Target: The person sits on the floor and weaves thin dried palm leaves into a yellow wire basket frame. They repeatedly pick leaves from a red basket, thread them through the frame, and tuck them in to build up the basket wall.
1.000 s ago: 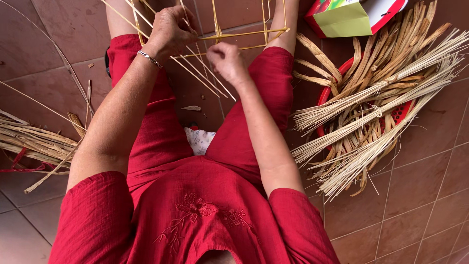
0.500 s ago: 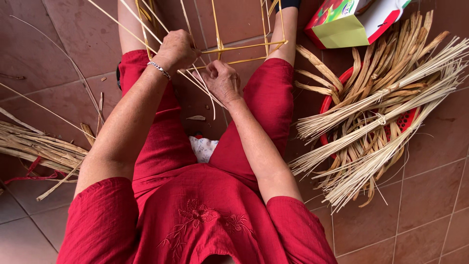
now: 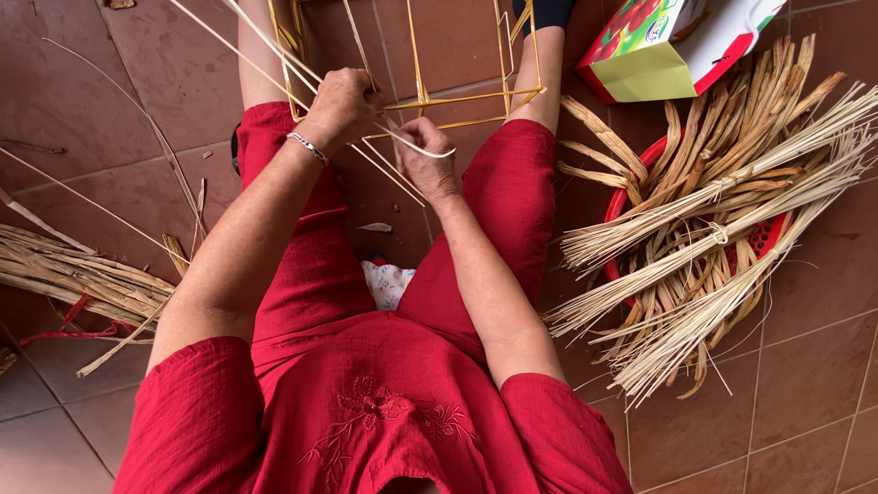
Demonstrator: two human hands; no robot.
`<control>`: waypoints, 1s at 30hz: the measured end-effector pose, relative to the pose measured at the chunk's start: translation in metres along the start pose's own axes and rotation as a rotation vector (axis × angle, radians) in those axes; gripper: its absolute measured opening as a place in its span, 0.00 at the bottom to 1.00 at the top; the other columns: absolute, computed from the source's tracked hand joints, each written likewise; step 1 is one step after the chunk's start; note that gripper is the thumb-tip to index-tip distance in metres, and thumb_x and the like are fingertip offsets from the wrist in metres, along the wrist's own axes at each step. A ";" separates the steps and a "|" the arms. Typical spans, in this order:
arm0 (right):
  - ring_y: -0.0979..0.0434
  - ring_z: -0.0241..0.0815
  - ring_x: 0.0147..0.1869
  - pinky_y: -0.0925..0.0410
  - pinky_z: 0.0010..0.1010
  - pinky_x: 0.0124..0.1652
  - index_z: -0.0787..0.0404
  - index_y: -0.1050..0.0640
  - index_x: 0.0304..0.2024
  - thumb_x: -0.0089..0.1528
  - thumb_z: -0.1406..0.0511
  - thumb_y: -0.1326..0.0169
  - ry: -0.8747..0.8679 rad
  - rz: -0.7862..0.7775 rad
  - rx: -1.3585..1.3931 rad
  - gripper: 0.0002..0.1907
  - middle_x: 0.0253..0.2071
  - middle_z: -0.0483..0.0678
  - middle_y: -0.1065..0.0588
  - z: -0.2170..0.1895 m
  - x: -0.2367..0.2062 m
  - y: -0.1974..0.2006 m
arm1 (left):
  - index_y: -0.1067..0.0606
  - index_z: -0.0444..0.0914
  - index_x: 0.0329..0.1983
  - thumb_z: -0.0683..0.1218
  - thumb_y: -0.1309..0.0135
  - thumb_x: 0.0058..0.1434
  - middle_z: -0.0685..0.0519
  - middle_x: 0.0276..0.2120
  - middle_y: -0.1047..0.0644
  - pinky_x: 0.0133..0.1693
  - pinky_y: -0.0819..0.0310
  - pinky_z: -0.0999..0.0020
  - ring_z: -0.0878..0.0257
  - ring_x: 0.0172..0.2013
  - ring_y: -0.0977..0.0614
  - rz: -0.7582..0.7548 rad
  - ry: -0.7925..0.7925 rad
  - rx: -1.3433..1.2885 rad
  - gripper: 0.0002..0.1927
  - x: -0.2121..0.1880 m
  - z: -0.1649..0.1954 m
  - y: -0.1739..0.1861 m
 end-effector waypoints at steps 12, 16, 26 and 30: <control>0.19 0.37 0.37 0.25 0.31 0.35 0.64 0.23 0.39 0.58 0.68 0.35 0.328 -0.116 -0.475 0.11 0.35 0.47 0.21 -0.061 0.023 0.049 | 0.26 0.36 0.50 0.37 0.38 0.56 0.49 0.39 0.16 0.33 0.18 0.65 0.61 0.34 0.15 -0.042 -0.025 -0.388 0.18 -0.021 0.006 0.001; 0.23 0.41 0.34 0.30 0.34 0.32 0.61 0.21 0.30 0.58 0.69 0.31 0.634 0.005 -0.785 0.08 0.31 0.46 0.24 -0.074 0.056 0.044 | 0.28 0.37 0.45 0.40 0.34 0.58 0.46 0.36 0.17 0.39 0.18 0.60 0.54 0.38 0.13 0.105 -0.068 -0.222 0.16 -0.022 0.004 -0.003; 0.23 0.45 0.50 0.30 0.50 0.52 0.53 0.20 0.20 0.45 0.70 0.33 0.817 0.222 -1.312 0.08 0.34 0.46 0.23 -0.088 0.118 -0.015 | 0.21 0.37 0.42 0.38 0.40 0.60 0.42 0.32 0.18 0.39 0.19 0.56 0.48 0.36 0.14 0.135 -0.076 -0.071 0.07 -0.015 -0.004 -0.011; 0.26 0.51 0.54 0.34 0.58 0.51 0.57 0.18 0.32 0.57 0.67 0.35 0.892 0.341 -1.077 0.03 0.44 0.49 0.24 -0.107 0.086 0.009 | 0.17 0.38 0.42 0.35 0.44 0.59 0.43 0.31 0.18 0.34 0.18 0.59 0.51 0.31 0.14 -0.034 0.079 -0.156 0.11 -0.006 -0.009 -0.011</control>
Point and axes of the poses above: each hand's wrist, its own x-axis towards the middle knuckle, its own y-axis out of the back of the hand, z = x × y, the point moved 1 cm from there along x, towards the middle knuckle
